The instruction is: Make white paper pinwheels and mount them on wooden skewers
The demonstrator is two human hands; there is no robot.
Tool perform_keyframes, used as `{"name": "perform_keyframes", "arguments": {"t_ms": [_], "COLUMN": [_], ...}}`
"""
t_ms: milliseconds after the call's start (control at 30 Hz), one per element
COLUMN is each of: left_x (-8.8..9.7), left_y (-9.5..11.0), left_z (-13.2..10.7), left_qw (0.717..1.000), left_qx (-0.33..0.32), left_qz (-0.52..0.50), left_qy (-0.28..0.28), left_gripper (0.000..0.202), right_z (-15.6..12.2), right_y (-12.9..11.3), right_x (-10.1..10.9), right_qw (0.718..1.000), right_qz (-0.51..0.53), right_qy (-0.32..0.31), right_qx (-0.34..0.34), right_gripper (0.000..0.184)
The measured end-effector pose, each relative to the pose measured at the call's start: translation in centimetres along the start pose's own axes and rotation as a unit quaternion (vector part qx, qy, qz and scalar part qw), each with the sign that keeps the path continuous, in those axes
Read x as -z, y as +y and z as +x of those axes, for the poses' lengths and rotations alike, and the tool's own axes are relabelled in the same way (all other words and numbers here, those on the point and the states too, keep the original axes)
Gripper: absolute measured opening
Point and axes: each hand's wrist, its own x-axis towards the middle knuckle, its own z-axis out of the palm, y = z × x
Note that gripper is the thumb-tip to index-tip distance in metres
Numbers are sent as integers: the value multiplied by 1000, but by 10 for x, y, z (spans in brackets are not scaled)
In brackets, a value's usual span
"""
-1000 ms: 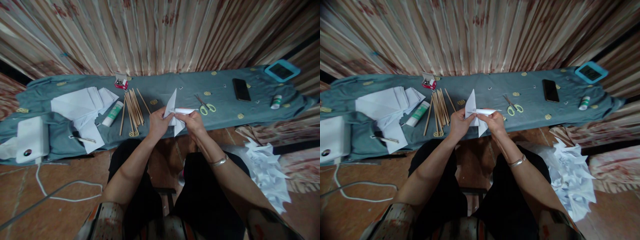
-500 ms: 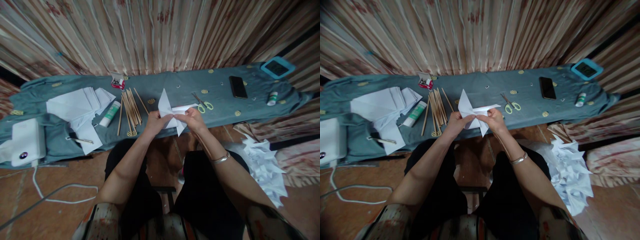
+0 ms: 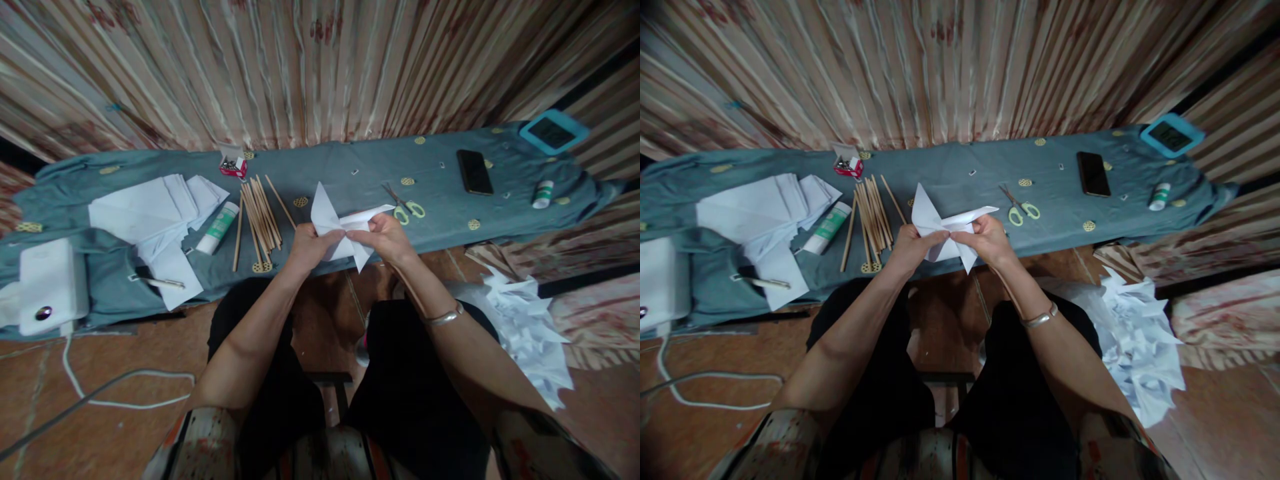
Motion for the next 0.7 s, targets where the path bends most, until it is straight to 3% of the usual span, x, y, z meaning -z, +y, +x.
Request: {"name": "perform_keyframes", "arguments": {"t_ms": [267,533,700], "left_x": [-4,-6,-15], "left_y": [2,14,30], "left_z": [-6,-18,-29], "left_qw": [993,956,941], "left_qx": [28,62,57], "left_qz": [-98,-266,-317], "left_qy": [50,102,102], "left_gripper": [22,38,34], "right_z": [-4,-7,4], "right_y": [-4,-18,-28], "right_x": [0,4,20], "right_qw": [1000,997,997], "right_qz": [25,56,70], "right_qy": [-11,-49,-3], "right_qx": [-9,-26,-11], "right_gripper": [49,53,54]}}
